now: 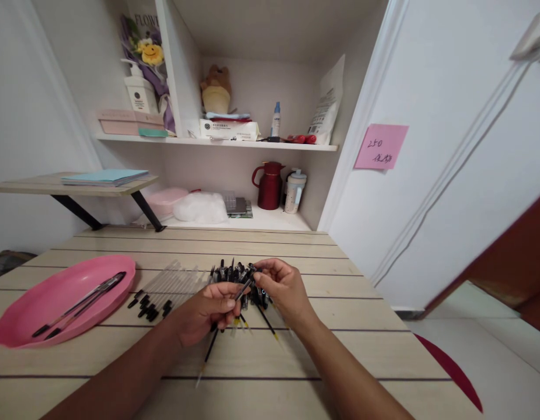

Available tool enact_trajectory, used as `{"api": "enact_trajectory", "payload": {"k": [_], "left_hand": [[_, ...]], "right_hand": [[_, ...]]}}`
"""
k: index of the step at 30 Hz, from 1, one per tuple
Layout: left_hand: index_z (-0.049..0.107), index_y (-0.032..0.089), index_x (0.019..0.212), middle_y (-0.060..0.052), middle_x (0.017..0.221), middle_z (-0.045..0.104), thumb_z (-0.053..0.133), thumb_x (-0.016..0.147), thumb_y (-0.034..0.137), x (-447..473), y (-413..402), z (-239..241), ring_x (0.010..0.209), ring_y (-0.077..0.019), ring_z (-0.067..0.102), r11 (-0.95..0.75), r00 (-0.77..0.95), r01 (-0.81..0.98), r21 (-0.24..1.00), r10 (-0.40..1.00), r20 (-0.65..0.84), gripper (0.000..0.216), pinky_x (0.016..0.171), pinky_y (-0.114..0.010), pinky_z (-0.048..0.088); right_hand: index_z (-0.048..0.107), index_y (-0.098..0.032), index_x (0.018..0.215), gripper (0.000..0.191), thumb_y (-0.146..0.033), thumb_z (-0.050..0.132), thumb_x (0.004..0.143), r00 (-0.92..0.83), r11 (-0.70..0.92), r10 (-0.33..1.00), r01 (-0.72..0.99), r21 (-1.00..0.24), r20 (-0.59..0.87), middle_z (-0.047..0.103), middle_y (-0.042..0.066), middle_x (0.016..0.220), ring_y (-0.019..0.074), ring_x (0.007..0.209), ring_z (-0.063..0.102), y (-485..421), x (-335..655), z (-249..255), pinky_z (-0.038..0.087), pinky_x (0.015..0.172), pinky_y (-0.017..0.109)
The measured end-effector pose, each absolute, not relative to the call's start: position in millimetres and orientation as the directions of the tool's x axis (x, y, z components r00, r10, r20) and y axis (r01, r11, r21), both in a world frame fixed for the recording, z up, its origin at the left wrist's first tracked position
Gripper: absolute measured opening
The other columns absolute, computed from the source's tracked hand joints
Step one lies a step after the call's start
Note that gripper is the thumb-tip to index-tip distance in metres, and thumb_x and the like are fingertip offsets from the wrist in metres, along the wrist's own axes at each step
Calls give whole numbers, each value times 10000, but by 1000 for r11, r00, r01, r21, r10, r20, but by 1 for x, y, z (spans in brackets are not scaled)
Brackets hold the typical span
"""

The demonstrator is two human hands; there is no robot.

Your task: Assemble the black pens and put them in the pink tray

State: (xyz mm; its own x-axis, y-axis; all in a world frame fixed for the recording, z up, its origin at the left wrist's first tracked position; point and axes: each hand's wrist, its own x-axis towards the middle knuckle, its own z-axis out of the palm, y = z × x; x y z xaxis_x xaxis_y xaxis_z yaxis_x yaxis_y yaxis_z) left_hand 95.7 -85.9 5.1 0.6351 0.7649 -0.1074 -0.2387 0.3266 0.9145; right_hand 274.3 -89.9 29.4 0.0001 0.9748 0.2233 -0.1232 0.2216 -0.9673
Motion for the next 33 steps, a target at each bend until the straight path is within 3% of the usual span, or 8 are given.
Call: {"api": "enact_trajectory", "payload": {"k": [7, 19, 25, 29, 33], "left_hand": [[596, 114, 956, -49, 681, 617, 643, 654, 217, 97, -86, 4, 480, -66, 510, 288, 619, -228, 930, 780, -90, 322, 396, -157, 299], [485, 129, 1097, -38, 661, 621, 632, 662, 207, 103, -90, 12, 450, -71, 508, 188, 520, -277, 942, 854, -18, 466, 380, -161, 294], [507, 168, 1111, -7, 662, 591, 584, 707, 234, 103, -90, 17, 458, -48, 472, 156, 541, -283, 946, 841, 24, 417, 382, -154, 279], [547, 167, 1053, 19, 597, 552, 555, 737, 307, 99, -88, 16, 420, -33, 414, 169, 480, -274, 947, 877, -17, 345, 366, -153, 251], [586, 148, 952, 46, 519, 488, 550, 738, 352, 96, -83, 15, 376, -22, 345, 142, 380, -272, 952, 925, -29, 298, 340, -153, 199]], "right_hand": [[614, -159, 730, 209, -319, 680, 612, -189, 80, 975, -187, -979, 116, 565, -20, 530, 80, 481, 482, -90, 274, 23, 326, 434, 187], [591, -160, 701, 200, -348, 639, 654, -116, 195, 971, -114, -974, 208, 518, -35, 516, 76, 463, 439, -99, 256, 21, 347, 462, 211], [543, -156, 810, 260, -369, 608, 675, -290, 184, 940, -8, -983, 179, 555, -3, 656, 93, 559, 481, -90, 284, 36, 381, 537, 224], [519, -158, 684, 193, -348, 541, 710, -219, 200, 967, 327, -924, 132, 503, -21, 590, 89, 515, 461, -77, 308, 35, 365, 514, 223], [544, -164, 585, 123, -244, 516, 674, -178, 172, 983, 765, -621, 52, 531, -3, 545, 114, 520, 483, -68, 318, 22, 319, 490, 224]]}}
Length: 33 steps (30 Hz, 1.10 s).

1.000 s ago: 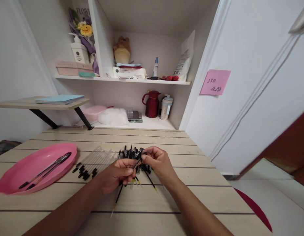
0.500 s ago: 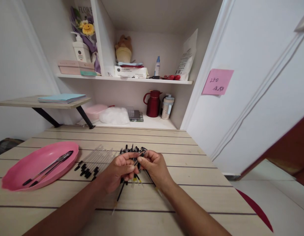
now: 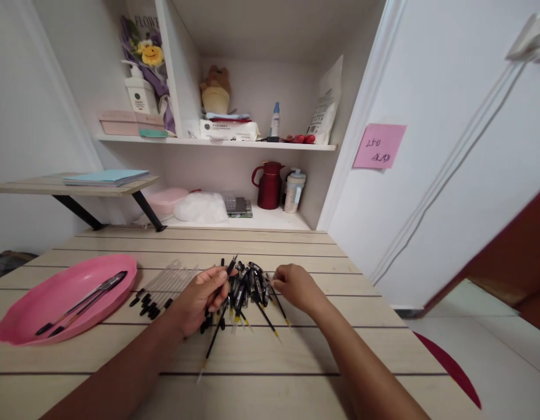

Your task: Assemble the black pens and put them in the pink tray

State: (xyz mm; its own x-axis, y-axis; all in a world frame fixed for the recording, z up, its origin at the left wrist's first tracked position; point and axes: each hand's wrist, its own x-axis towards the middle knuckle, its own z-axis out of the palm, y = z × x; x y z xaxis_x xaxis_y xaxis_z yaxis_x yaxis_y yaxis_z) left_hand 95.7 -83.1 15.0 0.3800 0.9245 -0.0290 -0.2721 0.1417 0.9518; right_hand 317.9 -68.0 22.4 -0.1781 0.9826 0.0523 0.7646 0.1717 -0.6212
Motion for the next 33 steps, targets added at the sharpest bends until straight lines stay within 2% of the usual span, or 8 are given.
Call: {"api": "enact_trajectory", "payload": {"k": [3, 6, 13, 20, 27, 33], "left_hand": [[592, 139, 906, 49, 508, 477, 556, 733, 348, 92, -80, 16, 361, -21, 333, 132, 344, -275, 952, 938, -30, 274, 333, -155, 186], [590, 138, 890, 48, 506, 474, 552, 739, 333, 86, -77, 20, 357, -21, 330, 116, 310, -309, 944, 950, -16, 250, 330, -153, 172], [582, 144, 871, 43, 523, 476, 555, 734, 291, 63, -65, 28, 375, -31, 352, 81, 249, -480, 874, 967, 47, 203, 330, -143, 184], [575, 145, 909, 34, 548, 479, 565, 724, 270, 51, -59, 30, 394, -39, 365, 105, 233, -595, 797, 971, 46, 224, 323, -134, 205], [577, 147, 896, 33, 545, 479, 553, 732, 246, 43, -57, 37, 390, -36, 369, 98, 219, -640, 762, 974, 59, 193, 317, -130, 213], [575, 149, 893, 34, 540, 478, 558, 727, 242, 39, -56, 38, 393, -39, 375, 108, 224, -657, 746, 973, 56, 191, 317, -128, 220]], "right_hand": [[588, -168, 566, 98, -192, 519, 630, -201, 180, 979, 895, -408, -11, 592, 20, 594, 126, 556, 503, -67, 319, 18, 298, 496, 227], [620, -177, 594, 110, -190, 516, 627, -193, 175, 981, 924, -339, -21, 620, 26, 639, 134, 595, 522, -70, 317, 19, 304, 518, 228], [623, -184, 644, 115, -184, 508, 649, -340, 276, 939, 835, -476, -52, 621, -2, 636, 120, 595, 526, -76, 298, 12, 309, 507, 203], [629, -217, 717, 137, -180, 499, 688, -261, 270, 963, 917, -295, 70, 641, 16, 753, 145, 718, 533, -81, 276, 2, 297, 584, 224], [616, -216, 743, 141, -158, 497, 694, -291, 308, 952, 894, -327, 101, 626, 14, 787, 139, 757, 532, -85, 270, 4, 301, 613, 215], [593, -210, 813, 147, -246, 552, 676, -309, 333, 943, 891, -308, 125, 594, 13, 792, 134, 703, 514, -89, 264, 2, 283, 576, 219]]}}
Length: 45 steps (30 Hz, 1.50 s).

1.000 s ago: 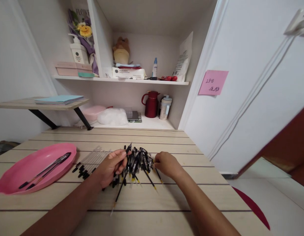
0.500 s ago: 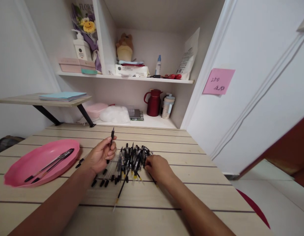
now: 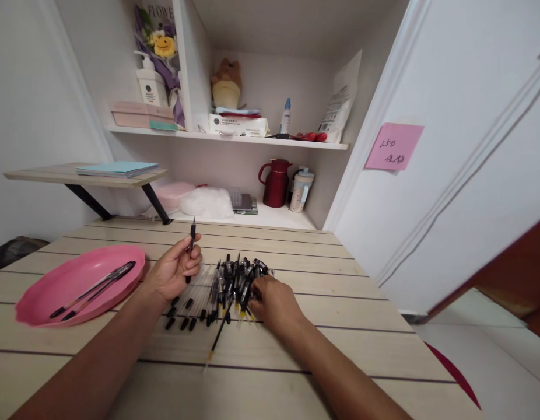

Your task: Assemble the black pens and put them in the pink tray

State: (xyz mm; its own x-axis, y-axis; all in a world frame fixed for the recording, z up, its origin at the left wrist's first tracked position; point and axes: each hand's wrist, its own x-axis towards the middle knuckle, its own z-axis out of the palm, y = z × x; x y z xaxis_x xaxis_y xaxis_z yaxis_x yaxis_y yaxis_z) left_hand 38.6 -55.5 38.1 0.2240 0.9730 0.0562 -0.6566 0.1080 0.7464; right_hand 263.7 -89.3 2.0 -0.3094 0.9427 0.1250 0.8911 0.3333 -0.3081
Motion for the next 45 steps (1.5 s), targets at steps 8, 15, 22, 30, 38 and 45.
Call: {"api": "enact_trajectory", "payload": {"k": [8, 15, 22, 30, 38, 45], "left_hand": [[570, 150, 900, 36, 553, 481, 559, 734, 256, 45, -59, 36, 396, -32, 373, 110, 239, -614, 782, 970, 51, 197, 322, -127, 205], [581, 150, 902, 40, 536, 492, 571, 725, 309, 64, -65, 24, 374, -27, 367, 146, 299, -488, 861, 954, 8, 238, 325, -137, 182], [579, 137, 849, 17, 616, 543, 571, 722, 353, 94, -79, 9, 367, -17, 387, 215, 375, -357, 909, 924, -71, 251, 310, -142, 183], [577, 126, 818, -4, 631, 568, 618, 690, 323, 103, -85, 5, 521, -86, 548, 306, 430, -438, 845, 897, -101, 238, 462, -186, 401], [557, 130, 741, -9, 603, 573, 634, 672, 309, 104, -85, 2, 495, -87, 543, 306, 455, -396, 866, 884, -104, 207, 452, -187, 380], [574, 124, 831, -3, 611, 565, 603, 697, 336, 102, -84, -1, 465, -76, 536, 304, 473, -298, 905, 871, -137, 252, 410, -169, 348]], "right_hand": [[577, -172, 740, 105, -201, 481, 709, -276, 299, 953, 927, -227, 128, 594, 49, 788, 144, 679, 519, -94, 254, -5, 280, 565, 236], [571, -164, 664, 95, -174, 476, 677, -253, 264, 962, 740, -618, 107, 577, 10, 636, 118, 591, 501, -87, 267, 4, 318, 525, 216], [583, -143, 753, 179, -284, 595, 644, -312, -1, 950, 107, -994, -35, 542, -35, 555, 54, 409, 440, -87, 267, 8, 268, 394, 178], [564, -136, 750, 204, -291, 629, 633, -273, 26, 962, 5, -1000, 24, 572, -18, 567, 50, 406, 462, -91, 257, 9, 286, 372, 159], [562, -154, 716, 87, -229, 545, 675, -387, 118, 919, 82, -990, 78, 583, -8, 615, 88, 518, 514, -96, 251, 3, 393, 453, 192], [599, -154, 789, 191, -287, 609, 651, -135, 88, 987, -27, -996, 91, 569, -15, 577, 66, 428, 462, -88, 268, 16, 330, 381, 176]]}}
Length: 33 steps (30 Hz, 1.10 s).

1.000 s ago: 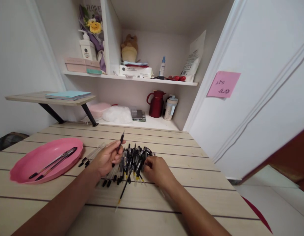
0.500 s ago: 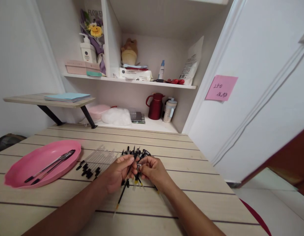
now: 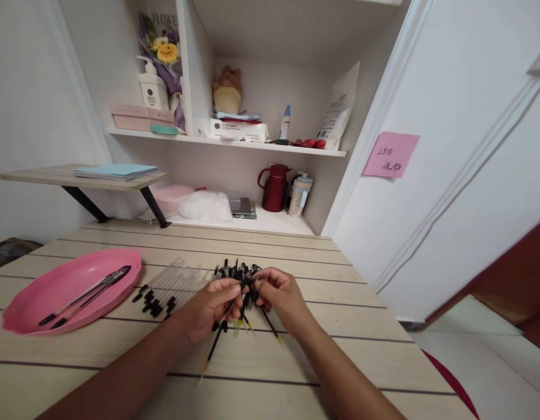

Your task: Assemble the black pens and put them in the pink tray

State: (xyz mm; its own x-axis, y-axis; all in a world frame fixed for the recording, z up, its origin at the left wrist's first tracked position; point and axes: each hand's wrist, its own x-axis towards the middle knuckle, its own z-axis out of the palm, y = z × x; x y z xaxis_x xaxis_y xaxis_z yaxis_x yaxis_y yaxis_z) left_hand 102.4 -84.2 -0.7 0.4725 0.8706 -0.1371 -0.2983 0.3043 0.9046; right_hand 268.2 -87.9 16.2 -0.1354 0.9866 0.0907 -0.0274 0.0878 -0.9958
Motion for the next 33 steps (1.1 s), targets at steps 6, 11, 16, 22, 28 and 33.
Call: {"api": "enact_trajectory", "payload": {"k": [6, 11, 16, 22, 28, 33], "left_hand": [[595, 118, 822, -6, 597, 570, 603, 692, 351, 104, -85, -2, 436, -65, 510, 271, 476, -229, 935, 869, -135, 267, 366, -160, 293], [607, 124, 822, -1, 595, 570, 604, 687, 353, 104, -85, 0, 419, -59, 502, 261, 473, -209, 943, 870, -136, 266, 350, -159, 275], [606, 125, 820, -4, 607, 570, 605, 687, 348, 104, -86, 0, 429, -58, 499, 252, 477, -198, 947, 869, -131, 260, 360, -161, 285], [601, 128, 850, -1, 613, 562, 582, 711, 347, 104, -86, 0, 434, -52, 496, 253, 485, -175, 952, 863, -140, 260, 361, -154, 273], [599, 128, 830, 5, 605, 555, 586, 708, 341, 105, -87, 2, 432, -52, 494, 255, 477, -180, 950, 867, -143, 246, 364, -159, 272], [598, 126, 822, 9, 604, 559, 601, 690, 347, 104, -87, 1, 431, -49, 491, 263, 466, -179, 948, 871, -154, 258, 366, -160, 272]], "right_hand": [[623, -149, 867, 293, -301, 653, 618, -50, 70, 995, -223, -972, 84, 598, 18, 655, 62, 432, 455, -88, 271, 21, 294, 356, 173], [633, -159, 854, 275, -303, 665, 621, -67, 50, 995, -271, -961, 71, 597, 10, 674, 48, 423, 435, -90, 267, 19, 288, 360, 171], [636, -159, 837, 265, -293, 680, 613, -90, 5, 995, -303, -953, 33, 552, -21, 540, 35, 392, 389, -91, 266, 19, 267, 355, 163], [637, -167, 822, 247, -289, 686, 613, -111, -14, 993, -349, -937, 26, 510, -41, 476, 29, 361, 345, -89, 266, 16, 228, 343, 165], [638, -169, 821, 241, -280, 687, 614, -105, 2, 994, -363, -932, 43, 528, -28, 525, 27, 371, 342, -88, 268, 18, 214, 346, 168], [637, -167, 820, 252, -283, 695, 604, -88, 16, 995, -352, -936, 51, 540, -25, 536, 26, 373, 343, -88, 269, 19, 212, 342, 166]]}}
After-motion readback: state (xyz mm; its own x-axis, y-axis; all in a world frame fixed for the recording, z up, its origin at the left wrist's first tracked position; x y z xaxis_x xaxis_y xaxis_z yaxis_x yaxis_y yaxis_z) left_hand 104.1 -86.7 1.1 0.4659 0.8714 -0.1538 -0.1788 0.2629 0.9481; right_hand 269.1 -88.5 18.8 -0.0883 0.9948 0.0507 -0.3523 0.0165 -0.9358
